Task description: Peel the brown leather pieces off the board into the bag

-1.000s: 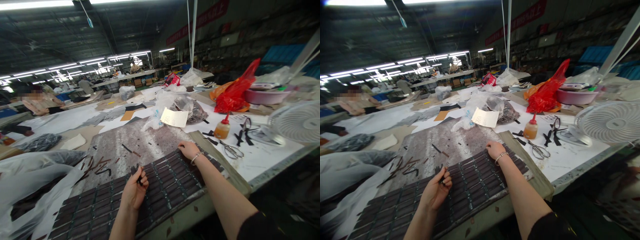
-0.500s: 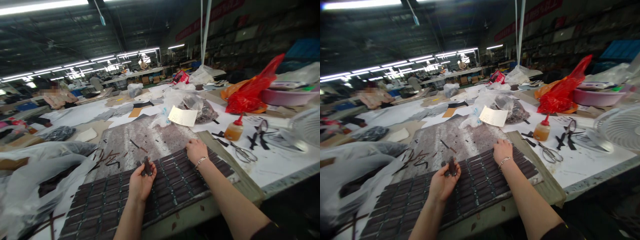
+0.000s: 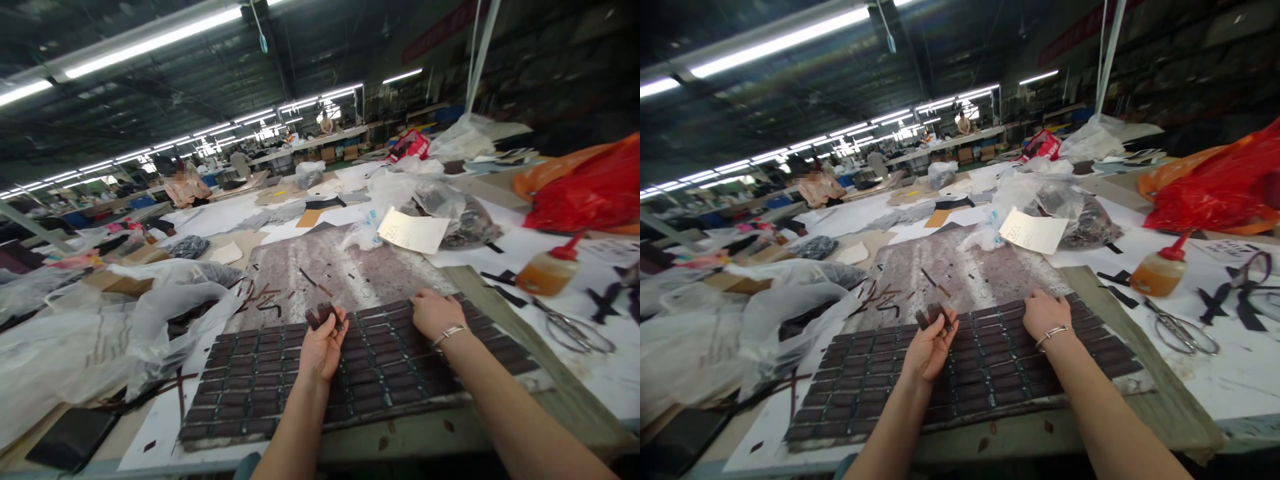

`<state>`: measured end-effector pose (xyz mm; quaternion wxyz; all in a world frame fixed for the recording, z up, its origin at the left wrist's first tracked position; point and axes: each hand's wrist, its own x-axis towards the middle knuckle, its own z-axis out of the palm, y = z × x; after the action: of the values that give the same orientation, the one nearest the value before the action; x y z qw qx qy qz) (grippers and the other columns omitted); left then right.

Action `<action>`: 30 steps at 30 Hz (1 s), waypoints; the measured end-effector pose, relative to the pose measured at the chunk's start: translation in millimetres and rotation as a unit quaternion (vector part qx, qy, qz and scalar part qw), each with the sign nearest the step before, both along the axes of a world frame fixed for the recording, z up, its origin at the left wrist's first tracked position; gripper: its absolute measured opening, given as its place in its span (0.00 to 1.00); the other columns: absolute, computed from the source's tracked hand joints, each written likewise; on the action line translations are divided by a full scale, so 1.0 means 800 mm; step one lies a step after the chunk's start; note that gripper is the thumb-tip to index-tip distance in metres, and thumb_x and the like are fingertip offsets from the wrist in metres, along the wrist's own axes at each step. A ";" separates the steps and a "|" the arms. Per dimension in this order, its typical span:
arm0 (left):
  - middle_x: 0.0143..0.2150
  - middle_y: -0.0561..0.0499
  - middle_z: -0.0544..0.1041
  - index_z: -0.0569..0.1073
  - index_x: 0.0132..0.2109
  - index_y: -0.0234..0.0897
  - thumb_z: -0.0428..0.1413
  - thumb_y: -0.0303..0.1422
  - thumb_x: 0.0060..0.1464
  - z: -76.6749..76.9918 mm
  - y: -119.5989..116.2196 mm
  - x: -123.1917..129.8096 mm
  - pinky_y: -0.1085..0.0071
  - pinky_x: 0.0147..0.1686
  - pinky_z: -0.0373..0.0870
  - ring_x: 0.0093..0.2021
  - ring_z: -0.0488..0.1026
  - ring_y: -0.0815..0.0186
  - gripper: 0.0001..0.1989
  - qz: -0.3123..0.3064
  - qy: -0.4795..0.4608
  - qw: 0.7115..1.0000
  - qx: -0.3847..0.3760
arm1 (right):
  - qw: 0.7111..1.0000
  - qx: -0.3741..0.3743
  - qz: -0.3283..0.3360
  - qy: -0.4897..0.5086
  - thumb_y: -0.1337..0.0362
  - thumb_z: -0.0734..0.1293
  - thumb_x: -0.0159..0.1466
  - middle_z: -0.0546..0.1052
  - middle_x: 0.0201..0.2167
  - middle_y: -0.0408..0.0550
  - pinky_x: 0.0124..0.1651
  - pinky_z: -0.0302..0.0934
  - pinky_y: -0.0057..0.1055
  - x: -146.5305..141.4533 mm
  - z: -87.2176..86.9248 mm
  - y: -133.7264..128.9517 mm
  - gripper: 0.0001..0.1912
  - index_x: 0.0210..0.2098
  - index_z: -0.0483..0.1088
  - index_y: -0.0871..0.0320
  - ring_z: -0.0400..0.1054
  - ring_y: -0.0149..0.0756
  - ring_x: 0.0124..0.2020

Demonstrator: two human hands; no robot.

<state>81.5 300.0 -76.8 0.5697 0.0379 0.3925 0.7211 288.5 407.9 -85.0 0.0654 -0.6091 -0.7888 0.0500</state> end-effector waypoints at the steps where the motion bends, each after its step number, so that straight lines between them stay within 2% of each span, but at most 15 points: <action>1: 0.38 0.45 0.75 0.71 0.35 0.31 0.55 0.19 0.48 0.001 0.000 0.001 0.63 0.45 0.70 0.46 0.71 0.59 0.07 0.003 -0.003 1.000 -0.003 | 1.000 0.012 -0.004 0.023 0.68 0.59 0.58 0.71 0.42 0.51 0.46 0.54 0.42 -0.002 0.004 -0.005 0.11 0.34 0.73 0.55 0.65 0.42 0.40; 3: 0.39 0.45 0.75 0.71 0.35 0.31 0.54 0.19 0.49 0.002 0.001 0.005 0.61 0.46 0.70 0.46 0.71 0.59 0.06 0.006 -0.003 1.000 -0.008 | 0.993 0.049 0.017 0.110 0.64 0.59 0.60 0.69 0.47 0.51 0.49 0.54 0.40 -0.013 0.014 -0.019 0.13 0.43 0.70 0.55 0.63 0.41 0.45; 5: 0.41 0.45 0.75 0.71 0.36 0.32 0.53 0.19 0.50 0.000 0.001 0.010 0.60 0.46 0.70 0.47 0.71 0.60 0.07 0.002 0.010 1.000 -0.007 | 0.958 0.059 0.078 0.268 0.62 0.60 0.60 0.70 0.46 0.50 0.51 0.56 0.34 -0.033 0.020 -0.038 0.15 0.46 0.68 0.57 0.62 0.38 0.47; 6: 0.43 0.45 0.75 0.72 0.37 0.33 0.53 0.20 0.51 -0.002 0.002 0.012 0.59 0.46 0.70 0.48 0.70 0.60 0.08 -0.005 0.017 1.000 -0.003 | 0.933 0.036 0.101 0.344 0.61 0.62 0.60 0.71 0.45 0.49 0.50 0.57 0.32 -0.046 0.021 -0.046 0.15 0.46 0.68 0.56 0.64 0.36 0.46; 9: 0.45 0.47 0.74 0.72 0.40 0.36 0.54 0.21 0.51 -0.006 0.002 0.018 0.60 0.47 0.69 0.48 0.70 0.62 0.09 -0.038 0.028 0.999 0.026 | 0.839 -0.112 0.142 0.514 0.60 0.65 0.57 0.74 0.35 0.44 0.40 0.63 0.28 -0.084 0.013 -0.068 0.13 0.41 0.68 0.55 0.68 0.32 0.36; 12: 0.44 0.46 0.74 0.72 0.41 0.35 0.54 0.21 0.50 -0.007 0.001 0.024 0.64 0.48 0.69 0.48 0.70 0.63 0.10 -0.060 0.031 0.997 0.045 | 0.774 -0.203 0.139 0.583 0.61 0.65 0.56 0.73 0.28 0.41 0.36 0.64 0.27 -0.104 0.003 -0.077 0.06 0.31 0.69 0.56 0.68 0.30 0.30; 14: 0.45 0.45 0.74 0.72 0.41 0.35 0.54 0.21 0.51 -0.006 0.000 0.026 0.63 0.48 0.69 0.48 0.69 0.62 0.10 -0.069 0.032 0.996 0.048 | 0.740 -0.255 0.110 0.613 0.60 0.64 0.56 0.71 0.24 0.40 0.32 0.64 0.27 -0.104 0.001 -0.074 0.07 0.29 0.68 0.57 0.67 0.29 0.27; 16: 0.46 0.43 0.73 0.71 0.40 0.33 0.52 0.23 0.53 -0.005 0.000 0.027 0.62 0.48 0.69 0.49 0.69 0.60 0.07 -0.082 0.031 0.995 0.040 | 0.724 -0.274 0.084 0.628 0.59 0.63 0.57 0.70 0.23 0.39 0.29 0.63 0.26 -0.091 0.001 -0.060 0.08 0.30 0.67 0.57 0.65 0.29 0.24; 17: 0.47 0.42 0.72 0.71 0.39 0.32 0.51 0.24 0.54 -0.005 0.000 0.026 0.61 0.47 0.69 0.50 0.69 0.59 0.06 -0.088 0.031 0.995 0.030 | 0.737 -0.253 0.073 0.622 0.59 0.61 0.58 0.70 0.22 0.39 0.29 0.62 0.26 -0.079 0.002 -0.048 0.09 0.32 0.67 0.57 0.65 0.29 0.24; 19: 0.47 0.40 0.72 0.71 0.39 0.32 0.50 0.26 0.56 -0.004 0.000 0.023 0.61 0.46 0.70 0.49 0.69 0.58 0.06 -0.092 0.035 0.995 0.003 | 0.806 -0.146 0.039 0.573 0.59 0.59 0.59 0.70 0.23 0.40 0.31 0.62 0.27 -0.045 0.004 -0.020 0.10 0.35 0.69 0.56 0.65 0.30 0.25; 21: 0.45 0.41 0.73 0.71 0.39 0.33 0.49 0.26 0.56 -0.005 -0.001 0.017 0.63 0.43 0.71 0.47 0.71 0.59 0.07 -0.087 0.042 0.995 -0.024 | 0.875 -0.022 -0.024 0.483 0.62 0.58 0.60 0.73 0.29 0.43 0.37 0.61 0.29 -0.001 0.005 0.012 0.11 0.37 0.70 0.56 0.66 0.32 0.32; 23: 0.42 0.43 0.74 0.71 0.40 0.33 0.50 0.25 0.55 -0.006 -0.001 0.012 0.67 0.41 0.72 0.43 0.73 0.63 0.07 -0.078 0.041 0.995 -0.047 | 0.919 0.052 -0.094 0.378 0.66 0.57 0.60 0.74 0.36 0.46 0.44 0.59 0.30 0.044 0.002 0.040 0.12 0.36 0.71 0.57 0.66 0.35 0.39; 26: 0.37 0.46 0.74 0.71 0.39 0.34 0.50 0.24 0.54 -0.009 0.000 0.006 0.69 0.38 0.73 0.37 0.73 0.67 0.07 -0.072 0.029 0.995 -0.068 | 0.950 0.048 -0.164 0.260 0.68 0.56 0.60 0.74 0.39 0.48 0.44 0.58 0.30 0.091 -0.007 0.063 0.13 0.37 0.72 0.58 0.66 0.37 0.41; 30: 0.34 0.47 0.74 0.71 0.39 0.34 0.49 0.26 0.55 -0.012 0.003 0.005 0.69 0.36 0.73 0.34 0.73 0.69 0.07 -0.069 0.015 0.994 -0.082 | 0.969 0.023 -0.148 0.196 0.68 0.56 0.61 0.74 0.40 0.48 0.42 0.58 0.29 0.105 -0.017 0.069 0.14 0.37 0.73 0.57 0.66 0.37 0.41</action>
<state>85.8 302.8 -86.1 0.6136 0.0288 0.4548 0.6448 372.4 463.2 -98.7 0.2392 -0.6957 -0.6628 0.1397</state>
